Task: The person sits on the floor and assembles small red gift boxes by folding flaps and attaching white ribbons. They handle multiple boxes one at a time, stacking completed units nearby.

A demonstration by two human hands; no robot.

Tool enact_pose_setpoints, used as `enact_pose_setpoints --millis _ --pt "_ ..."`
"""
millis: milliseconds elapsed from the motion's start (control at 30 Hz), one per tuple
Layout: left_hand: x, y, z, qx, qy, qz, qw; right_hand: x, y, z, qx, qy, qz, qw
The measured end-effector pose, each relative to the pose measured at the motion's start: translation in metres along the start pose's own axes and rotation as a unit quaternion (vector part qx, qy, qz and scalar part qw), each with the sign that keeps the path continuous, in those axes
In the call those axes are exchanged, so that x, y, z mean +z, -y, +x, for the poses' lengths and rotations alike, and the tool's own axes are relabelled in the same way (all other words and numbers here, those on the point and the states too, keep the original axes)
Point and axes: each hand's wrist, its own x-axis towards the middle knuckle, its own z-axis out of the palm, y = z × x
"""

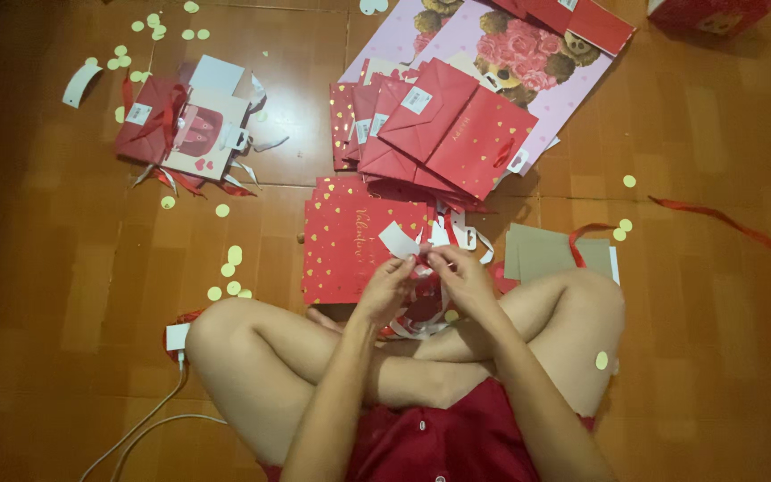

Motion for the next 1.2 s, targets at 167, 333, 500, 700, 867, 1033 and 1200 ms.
enact_pose_setpoints --millis 167,333,500,700,867,1033,1200 --pt "0.015 -0.011 -0.006 -0.025 -0.015 0.012 1.000 0.016 -0.043 0.006 0.151 0.062 0.185 0.969" --pt "0.037 -0.028 -0.014 -0.032 -0.024 0.002 0.999 0.019 -0.041 0.005 0.119 0.026 0.263 0.957" --pt "0.035 -0.027 -0.015 -0.041 -0.065 0.072 0.994 0.019 0.006 -0.004 -0.002 -0.066 -0.038 0.997" --pt "0.029 -0.027 -0.012 -0.006 -0.119 0.027 0.992 0.016 0.030 -0.010 0.022 -0.026 -0.034 0.999" --pt "0.035 -0.044 -0.011 0.008 -0.143 -0.015 0.990 -0.005 0.014 -0.021 0.169 0.107 0.051 0.978" --pt "0.039 -0.067 -0.001 0.030 -0.151 -0.011 0.988 -0.027 0.004 -0.038 0.249 0.194 0.139 0.939" --pt "0.041 -0.077 0.033 0.093 -0.073 -0.033 0.992 -0.040 0.004 -0.047 0.202 0.281 0.184 0.920"
